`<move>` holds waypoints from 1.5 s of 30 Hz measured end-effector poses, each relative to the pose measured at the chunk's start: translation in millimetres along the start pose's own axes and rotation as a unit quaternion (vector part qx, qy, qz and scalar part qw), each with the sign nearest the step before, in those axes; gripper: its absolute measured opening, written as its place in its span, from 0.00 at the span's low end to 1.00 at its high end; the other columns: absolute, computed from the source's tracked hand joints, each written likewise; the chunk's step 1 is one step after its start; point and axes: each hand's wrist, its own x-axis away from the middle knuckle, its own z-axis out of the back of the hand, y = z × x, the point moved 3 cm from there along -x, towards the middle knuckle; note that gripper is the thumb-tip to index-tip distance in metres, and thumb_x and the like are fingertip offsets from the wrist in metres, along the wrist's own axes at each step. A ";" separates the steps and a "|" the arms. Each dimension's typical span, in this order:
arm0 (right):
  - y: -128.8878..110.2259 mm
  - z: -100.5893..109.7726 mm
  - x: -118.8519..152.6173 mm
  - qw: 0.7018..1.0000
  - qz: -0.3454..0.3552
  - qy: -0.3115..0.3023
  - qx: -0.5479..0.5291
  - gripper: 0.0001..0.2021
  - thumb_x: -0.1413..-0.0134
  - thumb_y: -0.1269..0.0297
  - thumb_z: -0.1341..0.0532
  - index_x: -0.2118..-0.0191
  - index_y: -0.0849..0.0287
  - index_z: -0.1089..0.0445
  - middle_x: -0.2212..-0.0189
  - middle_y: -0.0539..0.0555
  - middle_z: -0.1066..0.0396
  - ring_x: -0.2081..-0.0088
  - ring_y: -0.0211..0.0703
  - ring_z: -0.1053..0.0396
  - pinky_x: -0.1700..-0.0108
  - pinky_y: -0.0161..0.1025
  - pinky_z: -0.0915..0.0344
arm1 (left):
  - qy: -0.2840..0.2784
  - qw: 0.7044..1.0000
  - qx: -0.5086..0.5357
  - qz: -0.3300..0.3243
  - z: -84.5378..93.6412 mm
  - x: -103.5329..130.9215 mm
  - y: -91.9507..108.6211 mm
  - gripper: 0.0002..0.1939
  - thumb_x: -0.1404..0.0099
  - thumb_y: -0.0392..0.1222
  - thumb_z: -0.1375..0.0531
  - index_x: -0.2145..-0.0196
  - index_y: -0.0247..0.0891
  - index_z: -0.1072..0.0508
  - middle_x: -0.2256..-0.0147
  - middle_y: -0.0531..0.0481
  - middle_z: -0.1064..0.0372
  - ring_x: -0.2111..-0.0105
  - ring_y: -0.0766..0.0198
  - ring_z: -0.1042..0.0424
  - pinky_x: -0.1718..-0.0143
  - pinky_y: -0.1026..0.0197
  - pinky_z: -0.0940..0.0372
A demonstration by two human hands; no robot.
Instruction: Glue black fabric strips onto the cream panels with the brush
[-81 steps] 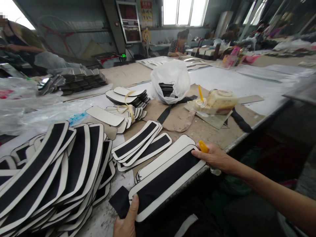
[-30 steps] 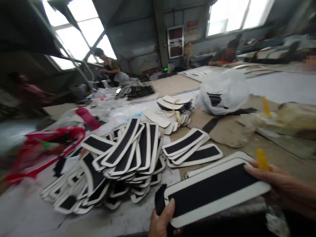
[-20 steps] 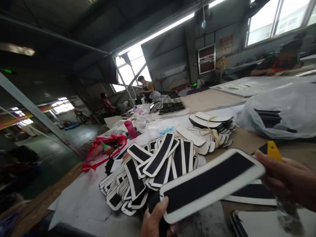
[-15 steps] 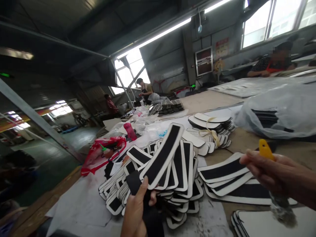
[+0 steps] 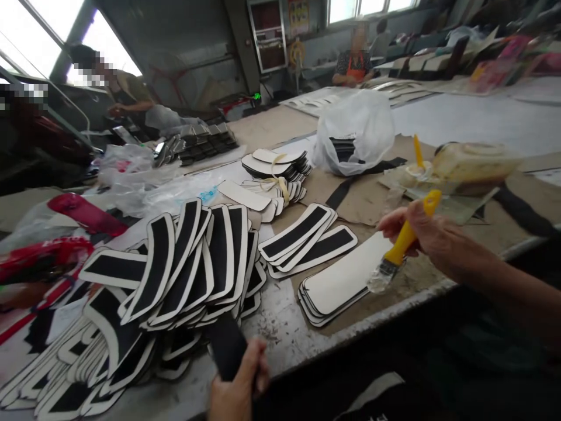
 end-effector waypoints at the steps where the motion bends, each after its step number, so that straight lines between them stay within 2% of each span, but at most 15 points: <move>1: 6.2 -6.6 4.4 0.999 -0.006 -0.010 -0.032 0.30 0.46 0.36 0.54 0.65 0.60 0.31 0.72 0.54 0.34 0.76 0.34 0.37 0.79 0.31 0.42 | -0.027 0.999 -0.002 0.018 -23.3 4.6 -8.1 0.23 0.55 0.55 0.32 0.72 0.30 0.27 0.84 0.52 0.35 0.86 0.71 0.43 0.85 0.67 0.48; 3: 15.4 -24.1 12.2 0.993 -0.009 -0.026 -0.112 0.27 0.45 0.39 0.52 0.66 0.60 0.33 0.74 0.50 0.37 0.80 0.32 0.40 0.81 0.31 0.43 | -0.047 0.999 0.000 0.018 -61.3 6.9 -16.2 0.24 0.53 0.54 0.33 0.67 0.31 0.28 0.82 0.53 0.34 0.84 0.70 0.41 0.81 0.67 0.45; 5: 21.7 -44.2 18.2 0.985 -0.010 -0.047 -0.163 0.24 0.44 0.41 0.50 0.67 0.60 0.34 0.76 0.49 0.37 0.79 0.32 0.38 0.78 0.32 0.40 | -0.054 0.998 -0.034 -0.018 -85.5 3.3 -16.1 0.26 0.51 0.54 0.35 0.60 0.32 0.29 0.77 0.51 0.31 0.76 0.65 0.33 0.73 0.64 0.39; 7: 27.7 -63.6 22.4 0.979 -0.029 -0.081 -0.185 0.21 0.45 0.44 0.47 0.66 0.60 0.36 0.76 0.48 0.36 0.78 0.34 0.36 0.75 0.33 0.37 | -0.069 0.992 -0.094 -0.056 -98.3 -1.7 -14.6 0.28 0.48 0.54 0.36 0.55 0.32 0.31 0.72 0.48 0.29 0.69 0.59 0.30 0.64 0.60 0.37; 9: 34.4 -77.5 25.3 0.977 -0.052 -0.103 -0.177 0.18 0.46 0.46 0.43 0.66 0.60 0.37 0.77 0.48 0.36 0.78 0.35 0.35 0.73 0.34 0.35 | -0.084 0.982 -0.150 -0.079 -103.9 -5.7 -16.1 0.26 0.47 0.53 0.37 0.57 0.30 0.29 0.71 0.45 0.29 0.66 0.54 0.29 0.61 0.56 0.38; 13: 45.3 -83.0 28.3 0.989 -0.040 -0.110 -0.088 0.14 0.46 0.51 0.43 0.66 0.59 0.36 0.79 0.47 0.34 0.76 0.38 0.32 0.69 0.36 0.34 | -0.087 0.975 -0.180 -0.095 -107.7 -8.5 -25.5 0.19 0.45 0.45 0.40 0.58 0.30 0.28 0.64 0.40 0.28 0.61 0.50 0.30 0.56 0.54 0.39; 15: 48.4 -73.9 27.7 0.997 -0.010 -0.077 -0.021 0.13 0.45 0.52 0.44 0.67 0.58 0.35 0.78 0.48 0.33 0.76 0.39 0.31 0.69 0.37 0.34 | -0.095 0.975 -0.174 -0.103 -109.8 -7.5 -28.0 0.21 0.45 0.39 0.42 0.53 0.33 0.31 0.59 0.42 0.29 0.56 0.52 0.31 0.54 0.56 0.41; 17: 49.5 -58.9 25.7 0.998 0.034 -0.021 0.052 0.12 0.44 0.54 0.44 0.67 0.58 0.33 0.74 0.51 0.31 0.74 0.40 0.31 0.68 0.38 0.34 | -0.101 0.974 -0.172 -0.104 -111.3 -6.4 -28.5 0.23 0.46 0.37 0.43 0.51 0.35 0.32 0.62 0.44 0.28 0.59 0.53 0.30 0.57 0.58 0.39; 20: 49.5 -33.5 21.4 0.983 0.106 0.050 0.141 0.10 0.44 0.56 0.44 0.67 0.57 0.33 0.68 0.53 0.31 0.68 0.43 0.30 0.65 0.39 0.34 | -0.099 0.976 -0.171 -0.088 -111.1 -6.6 -28.2 0.24 0.47 0.40 0.42 0.51 0.35 0.33 0.70 0.49 0.30 0.69 0.56 0.30 0.66 0.59 0.38; 25: 49.8 1.4 16.1 0.949 0.163 0.125 0.241 0.08 0.43 0.59 0.45 0.67 0.57 0.33 0.68 0.54 0.32 0.64 0.44 0.31 0.59 0.41 0.36 | -0.088 0.987 -0.124 -0.060 -109.5 -10.5 -29.6 0.23 0.50 0.43 0.40 0.55 0.38 0.31 0.68 0.50 0.30 0.66 0.57 0.31 0.62 0.59 0.40; 30: 40.7 17.3 18.6 0.908 0.226 0.157 0.317 0.05 0.42 0.63 0.44 0.65 0.57 0.34 0.68 0.54 0.32 0.64 0.44 0.31 0.58 0.41 0.35 | -0.077 0.990 -0.103 -0.051 -109.4 -13.5 -30.2 0.20 0.51 0.47 0.38 0.60 0.40 0.30 0.70 0.53 0.30 0.67 0.58 0.32 0.64 0.59 0.40; 35: 30.1 18.7 28.0 0.861 0.301 0.139 0.385 0.04 0.41 0.68 0.44 0.61 0.57 0.34 0.66 0.55 0.33 0.61 0.44 0.31 0.56 0.41 0.33 | -0.049 0.992 -0.101 -0.053 -107.0 -14.3 -31.1 0.19 0.54 0.46 0.37 0.62 0.41 0.30 0.71 0.54 0.31 0.68 0.57 0.32 0.64 0.58 0.41; 40: 33.5 -11.8 47.4 0.800 0.368 0.093 0.464 0.05 0.43 0.72 0.44 0.62 0.59 0.33 0.65 0.58 0.30 0.61 0.46 0.31 0.59 0.41 0.31 | -0.064 0.995 -0.073 -0.028 -105.2 -13.0 -32.9 0.22 0.55 0.49 0.35 0.62 0.40 0.29 0.80 0.56 0.35 0.79 0.63 0.36 0.74 0.61 0.42; 42: 34.7 -29.4 57.8 0.810 0.389 0.041 0.436 0.05 0.43 0.73 0.44 0.63 0.59 0.32 0.67 0.57 0.30 0.63 0.43 0.31 0.61 0.38 0.31 | -0.080 0.996 -0.039 0.003 -105.4 -12.7 -35.1 0.24 0.56 0.50 0.34 0.61 0.38 0.30 0.84 0.59 0.40 0.84 0.67 0.43 0.81 0.64 0.47; 45: 33.3 -42.2 67.3 0.860 0.377 -0.041 0.341 0.05 0.42 0.72 0.44 0.62 0.59 0.33 0.67 0.56 0.31 0.65 0.40 0.32 0.63 0.34 0.31 | -0.091 0.995 0.007 0.029 -106.2 -12.2 -36.2 0.28 0.59 0.51 0.32 0.62 0.35 0.31 0.85 0.59 0.41 0.86 0.70 0.45 0.85 0.67 0.51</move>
